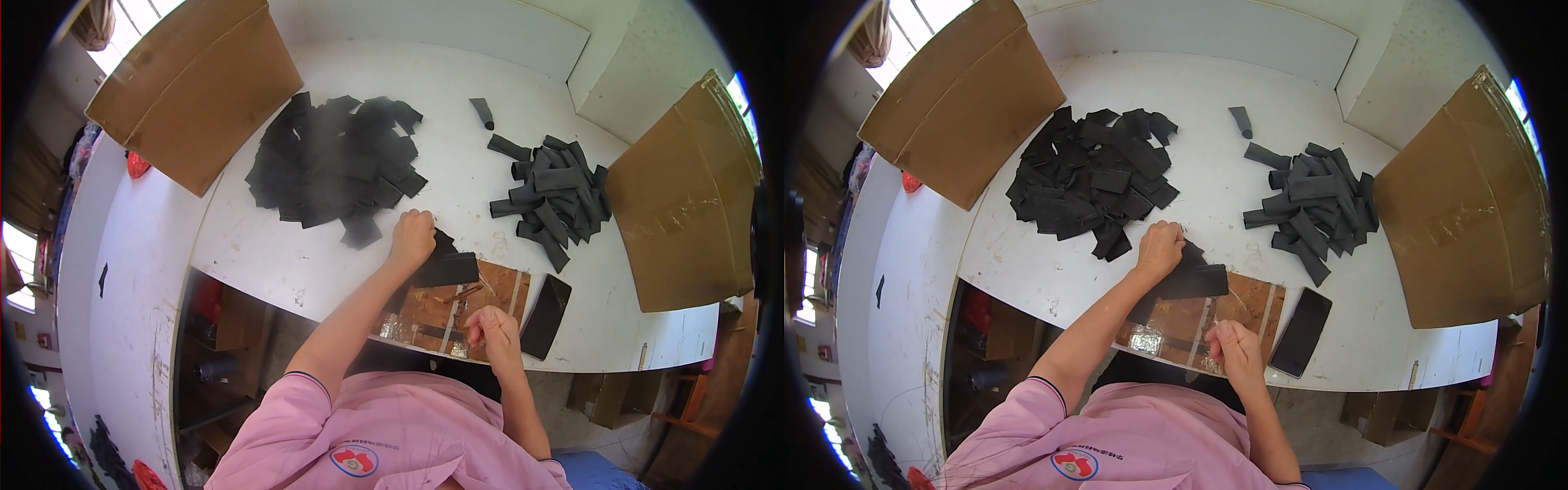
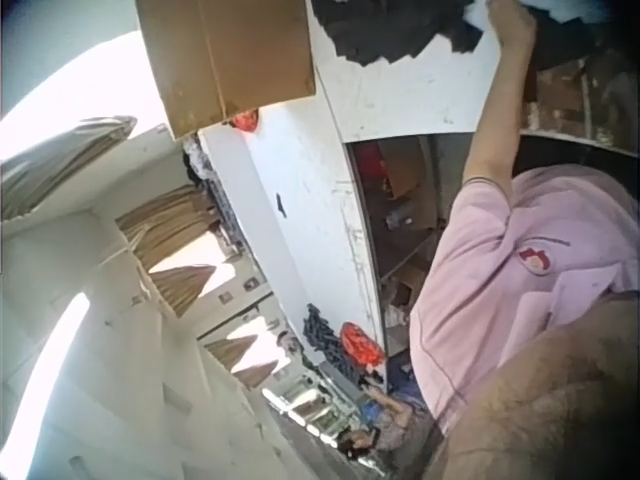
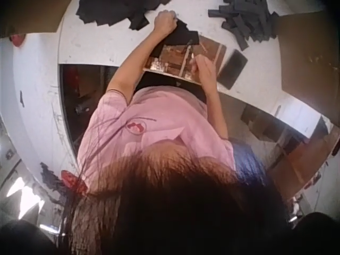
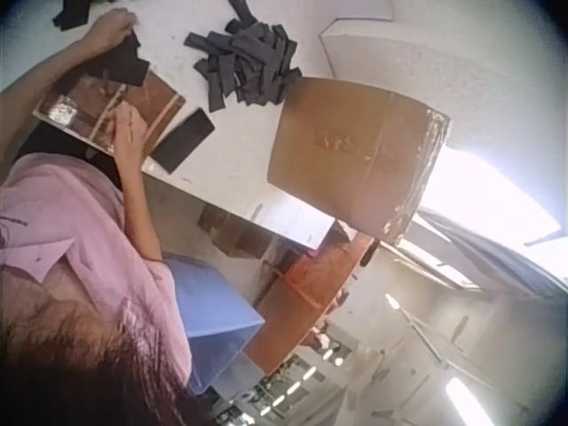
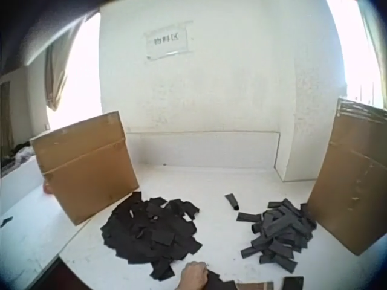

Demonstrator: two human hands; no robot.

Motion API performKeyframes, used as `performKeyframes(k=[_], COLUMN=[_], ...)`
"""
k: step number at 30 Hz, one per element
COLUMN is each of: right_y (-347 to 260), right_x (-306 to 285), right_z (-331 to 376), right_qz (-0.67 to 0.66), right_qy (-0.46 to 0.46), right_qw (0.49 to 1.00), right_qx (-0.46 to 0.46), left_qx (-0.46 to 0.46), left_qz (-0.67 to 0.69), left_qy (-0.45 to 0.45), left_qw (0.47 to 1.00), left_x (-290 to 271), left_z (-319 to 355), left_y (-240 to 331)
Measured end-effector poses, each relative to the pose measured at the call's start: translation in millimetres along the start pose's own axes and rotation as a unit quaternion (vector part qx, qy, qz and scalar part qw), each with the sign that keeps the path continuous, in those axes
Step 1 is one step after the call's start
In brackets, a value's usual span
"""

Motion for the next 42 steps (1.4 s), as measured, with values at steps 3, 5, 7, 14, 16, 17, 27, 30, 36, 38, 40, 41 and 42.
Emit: performKeyframes(k=[3,5,7,14,16,17,27,30,36,38,40,41,42], right_y=[7,11,13,-2,-13,-27,-101,-66,-14,-4,-4,-4,-1], right_x=[6,10,12,31,37,42,58,48,17,3,-3,-7,-10], right_z=[3,4,5,16,22,28,39,13,-2,-3,-1,0,1], right_qz=[-0.012,-0.005,0.002,0.163,0.230,0.253,0.193,0.115,0.016,-0.015,0.016,0.048,0.059], right_qy=[0.010,0.001,-0.004,-0.012,0.000,0.004,0.071,0.035,0.053,0.058,0.069,0.079,0.080], right_qw=[1.000,1.000,1.000,0.981,0.962,0.945,0.908,0.961,0.993,0.993,0.993,0.992,0.991], right_qx=[-0.024,-0.024,-0.023,-0.102,-0.151,-0.208,-0.364,-0.247,-0.104,-0.100,-0.090,-0.088,-0.084], left_qx=[0.009,0.008,-0.025,0.030,-0.040,-0.088,-0.155,-0.157,-0.095,-0.088,-0.054,-0.058,0.007], left_qz=[-0.007,-0.013,-0.043,0.121,0.233,0.318,0.786,0.813,0.523,0.445,0.248,0.246,0.153], left_qy=[0.031,0.056,0.025,0.251,0.297,0.282,-0.026,-0.044,0.045,0.085,0.129,0.125,0.121], left_qw=[0.999,0.998,0.998,0.960,0.925,0.901,0.598,0.558,0.846,0.887,0.958,0.959,0.981], left_x=[-1,-4,-11,-53,-88,-99,-106,-84,-44,-36,-51,-51,-56], left_z=[-2,0,5,13,25,34,144,147,154,163,175,179,180], left_y=[-2,1,7,-4,-12,-18,35,43,4,-15,-20,-21,-8])
Point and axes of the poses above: each hand's wrist, its own z-axis away from the middle knuckle, its own x-axis out of the palm, y = z × x, the point moved 8 cm from there along -z, towards the middle knuckle, and after that the axes turned 13 degrees about -z, right-handed, at the moved point
